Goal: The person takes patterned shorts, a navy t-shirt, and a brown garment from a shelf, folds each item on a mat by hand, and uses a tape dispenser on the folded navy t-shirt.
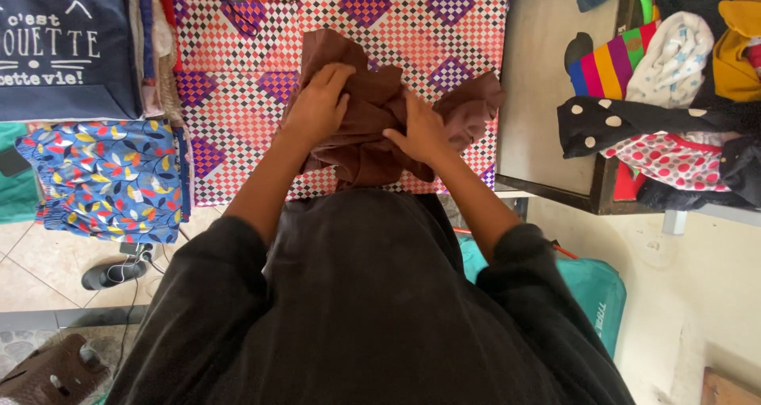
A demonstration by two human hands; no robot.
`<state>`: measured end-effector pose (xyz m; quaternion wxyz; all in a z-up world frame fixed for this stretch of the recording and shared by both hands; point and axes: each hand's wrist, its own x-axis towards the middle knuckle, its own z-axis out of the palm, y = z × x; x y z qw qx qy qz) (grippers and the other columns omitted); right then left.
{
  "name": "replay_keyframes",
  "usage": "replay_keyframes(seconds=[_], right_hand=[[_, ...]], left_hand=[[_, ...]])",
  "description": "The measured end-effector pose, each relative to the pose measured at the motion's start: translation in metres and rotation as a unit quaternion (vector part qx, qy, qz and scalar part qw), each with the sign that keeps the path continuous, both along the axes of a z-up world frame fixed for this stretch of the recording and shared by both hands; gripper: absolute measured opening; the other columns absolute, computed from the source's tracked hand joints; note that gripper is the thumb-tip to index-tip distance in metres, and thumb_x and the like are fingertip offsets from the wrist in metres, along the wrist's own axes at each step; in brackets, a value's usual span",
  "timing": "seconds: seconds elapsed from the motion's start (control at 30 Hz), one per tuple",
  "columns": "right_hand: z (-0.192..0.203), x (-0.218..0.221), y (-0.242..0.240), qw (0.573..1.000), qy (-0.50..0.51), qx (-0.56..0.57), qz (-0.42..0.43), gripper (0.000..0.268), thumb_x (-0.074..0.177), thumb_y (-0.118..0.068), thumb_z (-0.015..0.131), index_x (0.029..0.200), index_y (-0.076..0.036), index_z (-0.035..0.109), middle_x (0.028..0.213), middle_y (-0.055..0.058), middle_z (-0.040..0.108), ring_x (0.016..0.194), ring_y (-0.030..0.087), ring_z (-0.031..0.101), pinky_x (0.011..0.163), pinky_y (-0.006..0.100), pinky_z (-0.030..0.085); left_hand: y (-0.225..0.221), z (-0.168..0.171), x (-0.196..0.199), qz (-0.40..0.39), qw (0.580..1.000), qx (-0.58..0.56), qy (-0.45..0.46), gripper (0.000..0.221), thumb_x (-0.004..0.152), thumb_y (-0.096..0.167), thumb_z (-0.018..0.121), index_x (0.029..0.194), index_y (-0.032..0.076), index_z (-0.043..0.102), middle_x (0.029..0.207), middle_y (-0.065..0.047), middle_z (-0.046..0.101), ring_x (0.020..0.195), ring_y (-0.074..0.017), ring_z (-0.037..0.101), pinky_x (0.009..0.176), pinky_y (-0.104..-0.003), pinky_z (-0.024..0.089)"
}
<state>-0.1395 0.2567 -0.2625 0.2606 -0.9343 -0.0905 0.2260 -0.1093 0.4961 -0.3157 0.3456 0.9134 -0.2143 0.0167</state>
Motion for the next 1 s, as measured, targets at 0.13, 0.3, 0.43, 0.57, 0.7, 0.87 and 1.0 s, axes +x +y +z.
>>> replay_keyframes(seconds=[0.13, 0.3, 0.43, 0.57, 0.7, 0.87, 1.0], right_hand=[[-0.020, 0.016, -0.018, 0.996, 0.064, -0.055, -0.009, 0.030, 0.101, -0.025, 0.064, 0.118, -0.009, 0.045, 0.095, 0.012, 0.064, 0.084, 0.031, 0.063, 0.072, 0.053, 0.051], [-0.032, 0.016, -0.095, 0.945, -0.319, -0.065, 0.024, 0.045, 0.093, -0.042, 0.081, 0.104, -0.011, 0.050, 0.089, 0.006, 0.051, 0.087, 0.030, 0.063, 0.082, 0.045, 0.049], [-0.016, 0.003, -0.114, 0.952, -0.222, -0.138, 0.158, 0.045, 0.079, -0.044, 0.083, 0.099, -0.012, 0.059, 0.093, 0.011, 0.060, 0.095, 0.033, 0.064, 0.078, 0.049, 0.050], [-0.006, 0.004, -0.096, 0.995, -0.084, -0.048, 0.031, 0.046, 0.090, -0.048, 0.076, 0.107, -0.009, 0.057, 0.105, 0.017, 0.063, 0.107, 0.039, 0.065, 0.089, 0.053, 0.050], [-0.022, 0.015, -0.053, 0.983, -0.053, 0.087, -0.152, 0.057, 0.105, -0.040, 0.065, 0.142, -0.004, 0.041, 0.142, 0.027, 0.053, 0.135, 0.040, 0.053, 0.111, 0.055, 0.044], [-0.102, 0.023, -0.041, 0.960, 0.021, 0.144, -0.238, 0.069, 0.095, -0.038, 0.078, 0.144, -0.004, 0.044, 0.134, 0.023, 0.060, 0.127, 0.038, 0.060, 0.105, 0.047, 0.052], [-0.117, 0.024, -0.049, 0.965, 0.109, 0.143, -0.192, 0.024, 0.094, -0.028, 0.073, 0.114, -0.016, 0.072, 0.100, 0.005, 0.073, 0.097, 0.021, 0.070, 0.079, 0.033, 0.056]], left_hand=[[0.007, 0.047, 0.002, 0.147, 0.924, 0.253, 0.245, 0.108, 0.086, 0.044, 0.085, 0.162, 0.013, 0.016, 0.164, -0.026, 0.011, 0.149, -0.0530, 0.011, 0.111, -0.074, 0.031], [0.052, 0.028, -0.029, 0.230, 0.892, 0.180, 0.345, 0.119, 0.078, 0.045, 0.086, 0.167, 0.012, 0.015, 0.170, -0.022, 0.001, 0.150, -0.0594, 0.005, 0.105, -0.087, 0.030], [0.063, -0.015, -0.032, 0.223, 0.876, 0.278, 0.325, 0.119, 0.077, 0.047, 0.085, 0.167, 0.019, 0.011, 0.171, -0.017, 0.005, 0.152, -0.0503, 0.005, 0.103, -0.081, 0.036], [0.062, -0.040, -0.020, 0.223, 0.961, 0.061, 0.152, 0.073, 0.084, 0.006, 0.065, 0.151, 0.006, 0.036, 0.149, -0.024, 0.036, 0.140, -0.0486, 0.034, 0.108, -0.066, 0.039], [0.039, -0.031, 0.003, 0.179, 0.980, -0.068, 0.053, 0.067, 0.088, 0.015, 0.078, 0.145, -0.007, 0.050, 0.137, -0.034, 0.055, 0.132, -0.0541, 0.050, 0.111, -0.062, 0.040], [0.028, -0.023, 0.022, 0.128, 0.966, 0.090, 0.205, 0.065, 0.084, 0.026, 0.083, 0.136, 0.010, 0.048, 0.123, -0.023, 0.065, 0.119, -0.0455, 0.063, 0.100, -0.057, 0.051], [0.042, -0.019, 0.022, 0.114, 0.964, 0.123, 0.208, 0.044, 0.084, 0.026, 0.078, 0.115, 0.023, 0.047, 0.110, -0.017, 0.071, 0.110, -0.0437, 0.069, 0.093, -0.056, 0.054]])
